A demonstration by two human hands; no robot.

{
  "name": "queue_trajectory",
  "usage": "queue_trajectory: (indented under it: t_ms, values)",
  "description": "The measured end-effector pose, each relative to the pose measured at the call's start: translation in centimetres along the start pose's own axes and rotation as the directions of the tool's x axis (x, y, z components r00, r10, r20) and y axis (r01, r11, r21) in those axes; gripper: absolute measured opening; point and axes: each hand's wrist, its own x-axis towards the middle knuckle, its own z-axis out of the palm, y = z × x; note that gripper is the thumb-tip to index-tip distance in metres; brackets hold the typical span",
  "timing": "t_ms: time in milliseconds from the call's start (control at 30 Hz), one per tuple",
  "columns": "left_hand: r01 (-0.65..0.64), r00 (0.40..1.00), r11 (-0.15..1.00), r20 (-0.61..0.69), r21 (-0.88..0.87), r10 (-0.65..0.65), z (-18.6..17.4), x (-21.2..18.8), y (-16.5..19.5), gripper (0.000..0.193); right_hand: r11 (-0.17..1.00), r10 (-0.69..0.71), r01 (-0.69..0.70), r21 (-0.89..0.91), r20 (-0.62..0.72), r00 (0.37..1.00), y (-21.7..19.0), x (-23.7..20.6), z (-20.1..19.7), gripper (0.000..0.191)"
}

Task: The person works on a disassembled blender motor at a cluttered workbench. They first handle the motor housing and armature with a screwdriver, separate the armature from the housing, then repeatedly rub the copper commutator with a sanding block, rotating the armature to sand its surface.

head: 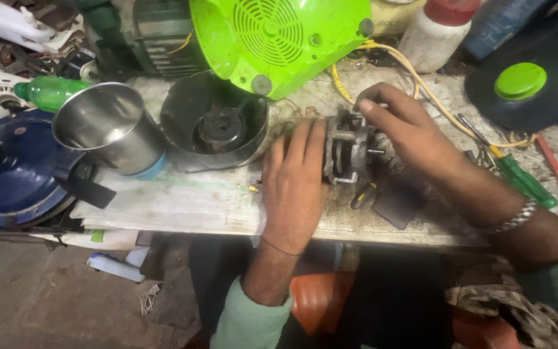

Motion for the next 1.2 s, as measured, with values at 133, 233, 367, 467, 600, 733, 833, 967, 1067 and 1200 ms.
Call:
queue_trajectory:
  t_ms: [133, 233, 367, 467, 600, 733, 833, 967, 1067, 1200]
  values:
    - [-0.106, 0.994, 0.994, -0.025, -0.029, 0.105, 0.8, 0.2, -0.2, 0.086, 0.981, 0.046, -0.043, 0.190, -0.012, 0.999, -0.2, -0.5, 0.5, 0.042]
    - [-0.116, 0.993, 0.991, -0.007, -0.073, 0.115, 1.2, 0.3, -0.6, 0.080, 0.892, 0.108, -0.060, 0.449, -0.082, 0.991, 0.2, 0.4, 2.5, 0.045]
    - [-0.115, 0.993, 0.986, -0.012, -0.117, 0.115, 1.2, 0.2, -0.9, 0.083, 0.772, 0.291, -0.184, 0.609, -0.082, 0.953, 0.9, 1.6, 3.3, 0.056]
    - [-0.110, 0.993, 0.987, 0.028, -0.119, 0.114, 1.4, 0.1, -0.8, 0.085, 0.716, 0.398, -0.333, 0.614, 0.034, 0.917, 1.0, 2.3, 2.4, 0.068]
    - [-0.161, 0.987, 0.987, -0.010, 0.005, 0.161, 1.8, 0.1, -0.5, 0.080, 0.752, 0.334, -0.264, 0.604, -0.005, 0.942, 1.2, 2.6, 2.3, 0.071]
    - [-0.163, 0.987, 0.986, 0.014, 0.045, 0.162, 1.7, -0.1, -0.4, 0.088, 0.795, 0.379, -0.245, 0.555, -0.138, 0.915, 1.5, 2.3, 3.1, 0.072]
    - [-0.146, 0.988, 0.989, 0.053, -0.037, 0.147, 1.3, 0.1, -0.4, 0.097, 0.826, 0.333, -0.192, 0.530, -0.185, 0.925, 1.5, 2.2, 3.3, 0.069]
    - [-0.115, 0.992, 0.987, 0.040, -0.109, 0.120, 1.0, 0.4, -0.2, 0.098, 0.818, 0.357, -0.227, 0.529, -0.157, 0.921, 0.9, 2.5, 3.2, 0.070]
    - [-0.095, 0.994, 0.983, 0.046, -0.158, 0.104, 0.7, 0.5, -0.4, 0.099, 0.876, 0.329, -0.235, 0.421, -0.166, 0.929, 0.3, 2.6, 3.1, 0.070]
    - [-0.086, 0.994, 0.977, 0.051, -0.195, 0.098, 0.4, 0.5, -0.2, 0.099, 0.924, 0.261, -0.224, 0.309, -0.085, 0.961, -0.2, 1.7, 2.1, 0.064]
